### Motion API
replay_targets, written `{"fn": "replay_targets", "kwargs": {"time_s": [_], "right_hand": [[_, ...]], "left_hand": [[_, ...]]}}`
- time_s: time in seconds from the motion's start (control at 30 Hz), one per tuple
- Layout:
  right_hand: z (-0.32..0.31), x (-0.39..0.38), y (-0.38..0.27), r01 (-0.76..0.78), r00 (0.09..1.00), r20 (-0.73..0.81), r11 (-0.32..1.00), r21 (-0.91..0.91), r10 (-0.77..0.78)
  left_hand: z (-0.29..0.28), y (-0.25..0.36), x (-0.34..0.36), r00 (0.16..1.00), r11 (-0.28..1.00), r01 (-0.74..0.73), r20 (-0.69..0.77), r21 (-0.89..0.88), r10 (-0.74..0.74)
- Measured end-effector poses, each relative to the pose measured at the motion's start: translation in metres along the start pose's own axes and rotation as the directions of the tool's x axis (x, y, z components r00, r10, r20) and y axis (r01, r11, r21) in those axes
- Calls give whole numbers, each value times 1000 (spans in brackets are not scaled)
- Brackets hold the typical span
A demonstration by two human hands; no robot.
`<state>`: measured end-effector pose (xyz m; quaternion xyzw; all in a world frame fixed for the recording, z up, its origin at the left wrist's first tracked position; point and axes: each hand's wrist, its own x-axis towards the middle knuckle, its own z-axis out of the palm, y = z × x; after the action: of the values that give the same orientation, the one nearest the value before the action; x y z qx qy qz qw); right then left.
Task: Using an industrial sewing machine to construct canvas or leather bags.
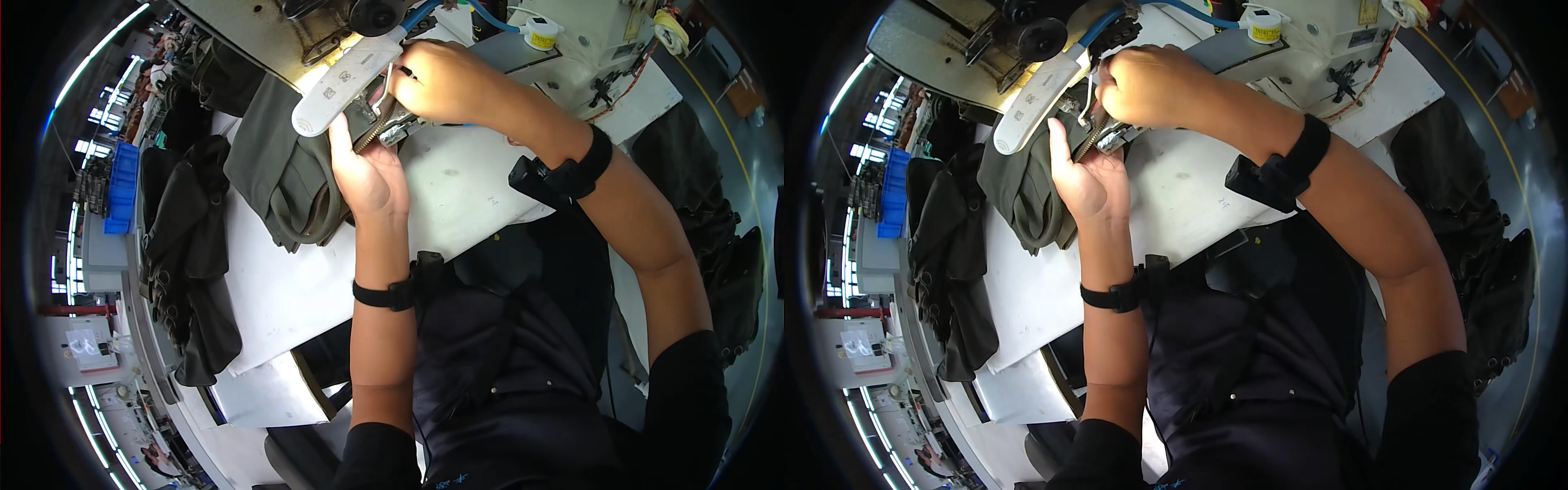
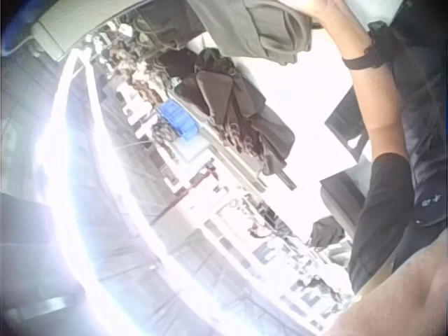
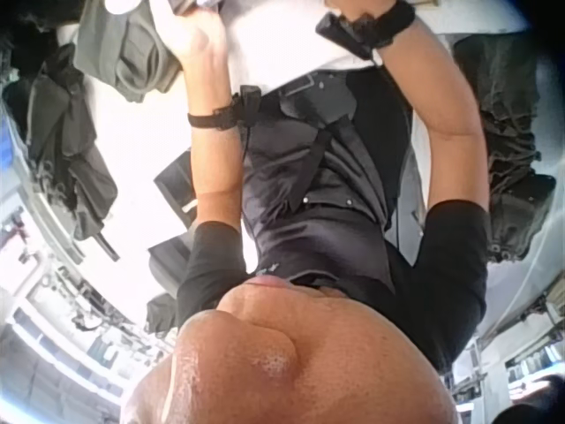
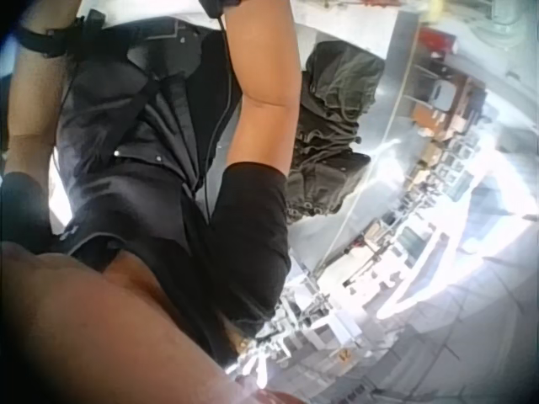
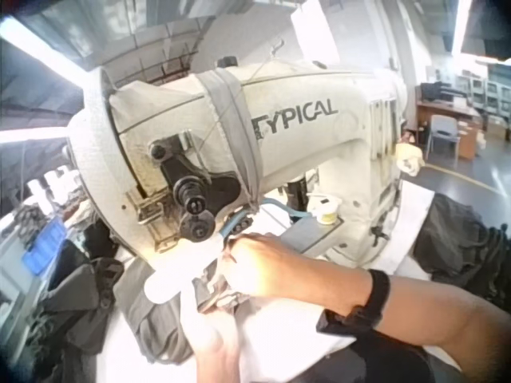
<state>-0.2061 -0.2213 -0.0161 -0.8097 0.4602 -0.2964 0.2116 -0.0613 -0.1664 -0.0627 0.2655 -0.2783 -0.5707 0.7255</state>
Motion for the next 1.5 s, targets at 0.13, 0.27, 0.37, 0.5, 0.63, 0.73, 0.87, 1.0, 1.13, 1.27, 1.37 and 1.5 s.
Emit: {"fn": "replay_targets", "kwargs": {"time_s": [0.13,0.27,0.37,0.5,0.63,0.73,0.87,1.0,1.13,1.27,1.37,1.5], "right_hand": [[0,13,5,-4,999,-54,976,-220,-8],[8,26,6,118,993,65,827,-550,-99],[14,32,6,197,980,103,857,-476,-169],[24,44,4,-4,997,-79,995,-97,-3],[22,57,0,420,891,-29,795,437,-454],[22,56,-4,0,999,-39,999,-55,-2],[21,48,-2,-138,990,-36,979,-149,134],[26,50,6,-24,1000,8,953,-301,27],[33,50,14,-65,996,-64,990,-123,57],[33,40,12,-83,988,-142,990,-117,66],[29,34,8,-71,986,-164,978,-194,39],[30,40,7,-142,983,-144,972,-187,116]], "left_hand": [[-2,2,5,997,998,37,76,-55,-33],[-2,4,9,997,996,71,41,-62,-69],[-3,6,13,993,993,113,-19,-27,-113],[-7,9,15,994,994,112,20,9,-112],[-5,7,14,993,991,105,65,-88,-99],[-4,7,14,988,982,109,124,-154,-90],[-4,9,13,981,975,112,176,-194,-78],[-4,11,13,979,981,110,187,-160,-80],[-5,12,14,974,983,110,213,-145,-77],[-8,11,14,975,992,91,211,-86,-71],[-10,11,15,978,997,73,198,-29,-66],[-11,11,16,969,986,124,229,-113,-95]]}}
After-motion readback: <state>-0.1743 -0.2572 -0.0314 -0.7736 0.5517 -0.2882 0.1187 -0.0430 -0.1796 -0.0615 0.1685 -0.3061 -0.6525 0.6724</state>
